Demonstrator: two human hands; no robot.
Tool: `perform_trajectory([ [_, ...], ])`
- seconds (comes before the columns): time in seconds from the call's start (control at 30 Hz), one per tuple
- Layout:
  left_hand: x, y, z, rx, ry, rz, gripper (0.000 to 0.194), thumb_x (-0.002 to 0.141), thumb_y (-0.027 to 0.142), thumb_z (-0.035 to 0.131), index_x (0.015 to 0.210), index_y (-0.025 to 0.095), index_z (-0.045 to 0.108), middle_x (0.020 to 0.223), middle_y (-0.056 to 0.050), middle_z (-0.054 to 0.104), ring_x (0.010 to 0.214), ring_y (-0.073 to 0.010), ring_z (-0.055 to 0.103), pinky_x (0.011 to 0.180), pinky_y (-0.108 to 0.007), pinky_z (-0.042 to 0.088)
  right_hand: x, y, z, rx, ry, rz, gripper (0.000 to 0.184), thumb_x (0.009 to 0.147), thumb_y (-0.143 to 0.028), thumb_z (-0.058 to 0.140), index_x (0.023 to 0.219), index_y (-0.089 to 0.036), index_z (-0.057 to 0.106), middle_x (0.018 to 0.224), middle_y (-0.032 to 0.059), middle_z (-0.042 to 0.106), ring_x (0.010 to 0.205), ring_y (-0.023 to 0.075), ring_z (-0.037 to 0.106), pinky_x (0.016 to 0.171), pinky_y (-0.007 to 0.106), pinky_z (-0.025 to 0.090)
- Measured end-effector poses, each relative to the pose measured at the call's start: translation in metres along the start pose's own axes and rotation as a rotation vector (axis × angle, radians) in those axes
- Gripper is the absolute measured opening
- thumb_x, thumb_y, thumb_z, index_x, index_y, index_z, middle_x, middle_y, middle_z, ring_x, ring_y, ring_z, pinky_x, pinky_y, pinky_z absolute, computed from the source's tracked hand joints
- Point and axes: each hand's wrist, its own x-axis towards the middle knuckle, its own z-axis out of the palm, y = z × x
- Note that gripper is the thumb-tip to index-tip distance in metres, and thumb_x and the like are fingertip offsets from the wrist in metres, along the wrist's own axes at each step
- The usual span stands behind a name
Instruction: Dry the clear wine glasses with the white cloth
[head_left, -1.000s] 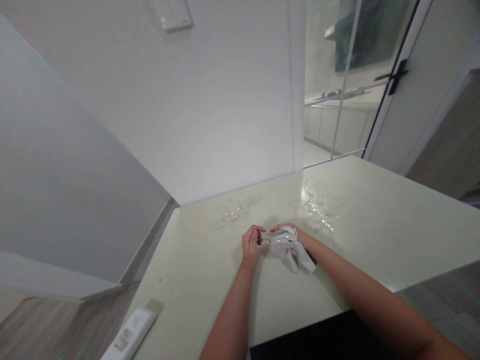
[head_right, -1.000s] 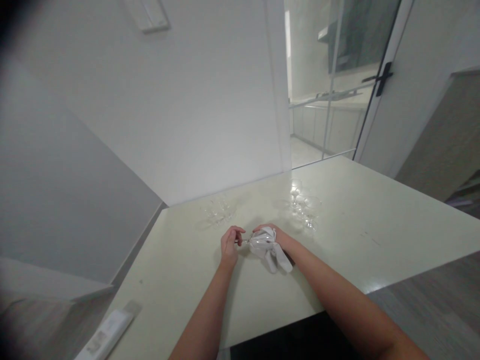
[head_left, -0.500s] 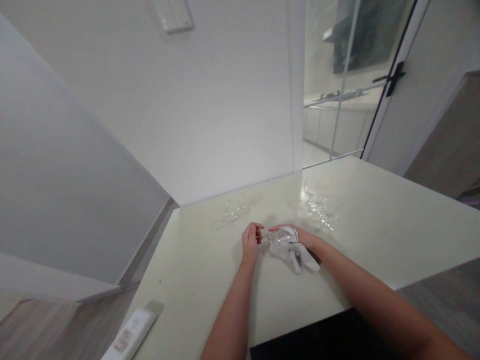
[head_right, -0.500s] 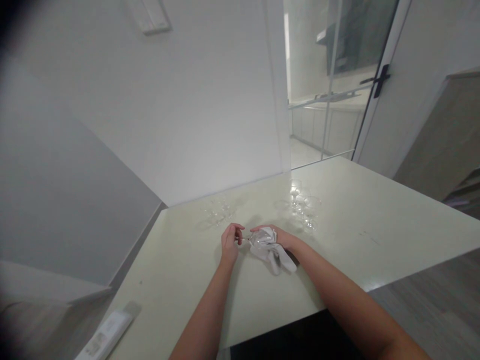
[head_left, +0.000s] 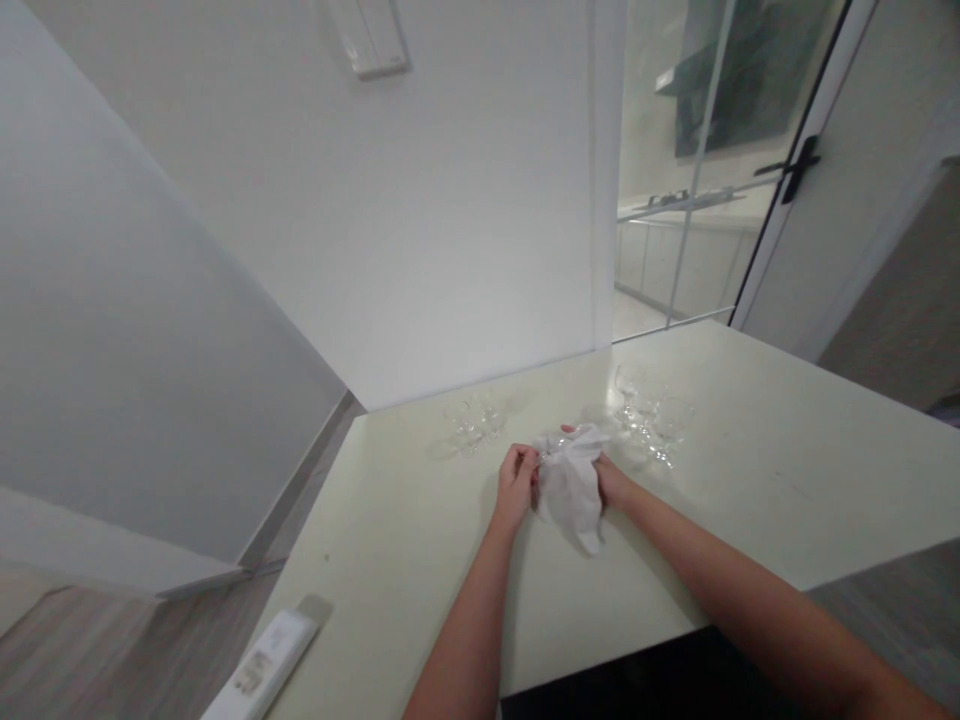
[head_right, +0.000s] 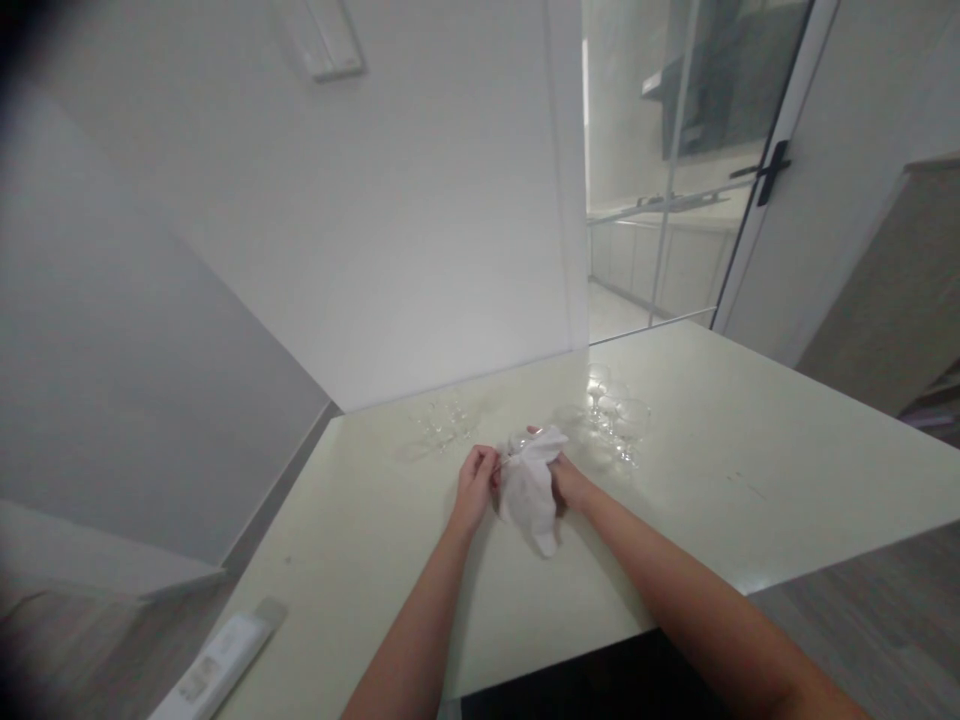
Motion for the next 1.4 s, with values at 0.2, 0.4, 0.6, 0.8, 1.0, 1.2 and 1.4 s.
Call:
perform_trajectory([
  [0.2, -0.013, 0.010, 0.015, 0.189, -0.387, 0.167, 0.023, 0.081, 0.038, 0.064, 0.092, 0.019, 0.067, 0.095, -0.009, 0.065, 0.092, -0.0198, 0.059, 0.077, -0.029, 0.046, 0.000, -0.004, -0.005, 0.144, 0.188, 0.003, 0.053, 0.063, -0.025, 0.061, 0.115, -0.021, 0.059, 0.094, 0.0026, 0.068, 0.084, 0.0199, 0.062, 0.073, 0.030, 0.050],
  [0.4, -0.001, 0.001, 0.001, 0.134, 0.054, 0.115, 0.028, 0.082, 0.045, 0.059, 0.078, 0.017, 0.061, 0.070, -0.001, 0.058, 0.061, -0.0116, 0.054, 0.054, -0.022, 0.041, 0.001, -0.012, -0.002, 0.119, 0.186, 0.044, 0.040, 0.065, -0.029, 0.064, 0.104, -0.020, 0.066, 0.089, 0.0042, 0.069, 0.083, 0.0210, 0.062, 0.074, 0.031, 0.051],
  [0.6, 0.003, -0.002, 0.001, -0.167, 0.001, 0.016, 0.052, 0.067, 0.053, 0.071, 0.101, 0.018, 0.054, 0.088, -0.003, 0.060, 0.068, -0.0111, 0.057, 0.055, -0.020, 0.043, -0.017, -0.013, 0.008, -0.058, -0.310, 0.117, 0.032, 0.065, -0.027, 0.070, 0.096, -0.019, 0.069, 0.088, 0.0051, 0.071, 0.089, 0.0249, 0.063, 0.085, 0.037, 0.051],
  [0.8, 0.000, -0.001, 0.004, -0.364, -0.137, -0.127, 0.065, 0.063, 0.055, 0.073, 0.112, 0.020, 0.049, 0.107, -0.011, 0.063, 0.088, -0.0182, 0.062, 0.061, -0.023, 0.044, -0.019, -0.013, 0.006, -0.043, -0.340, 0.177, 0.035, 0.065, -0.037, 0.072, 0.097, -0.021, 0.069, 0.092, 0.0070, 0.072, 0.094, 0.0276, 0.064, 0.087, 0.041, 0.052],
  [1.0, 0.003, -0.002, 0.003, -0.311, -0.059, -0.141, 0.059, 0.065, 0.047, 0.076, 0.112, 0.020, 0.052, 0.096, -0.005, 0.064, 0.073, -0.0117, 0.059, 0.063, -0.021, 0.043, -0.018, -0.016, 0.005, -0.089, -0.356, 0.154, 0.036, 0.067, -0.043, 0.072, 0.096, -0.022, 0.070, 0.093, 0.0073, 0.072, 0.098, 0.0277, 0.063, 0.090, 0.038, 0.051],
  [1.2, 0.002, -0.002, 0.001, -0.353, -0.143, -0.130, 0.061, 0.067, 0.044, 0.075, 0.118, 0.021, 0.051, 0.111, -0.009, 0.063, 0.096, -0.0187, 0.061, 0.078, -0.027, 0.045, -0.019, -0.020, 0.006, -0.086, -0.338, 0.143, 0.039, 0.067, -0.041, 0.072, 0.099, -0.018, 0.069, 0.096, 0.0075, 0.072, 0.104, 0.0275, 0.061, 0.097, 0.039, 0.046],
  [1.4, 0.000, -0.002, 0.001, -0.336, -0.242, -0.146, 0.061, 0.066, 0.036, 0.077, 0.120, 0.021, 0.051, 0.110, -0.009, 0.065, 0.100, -0.0206, 0.061, 0.081, -0.029, 0.044, -0.021, -0.018, 0.005, -0.032, -0.350, 0.109, 0.025, 0.068, -0.030, 0.069, 0.091, -0.019, 0.070, 0.095, 0.0064, 0.072, 0.102, 0.0258, 0.062, 0.097, 0.041, 0.044],
])
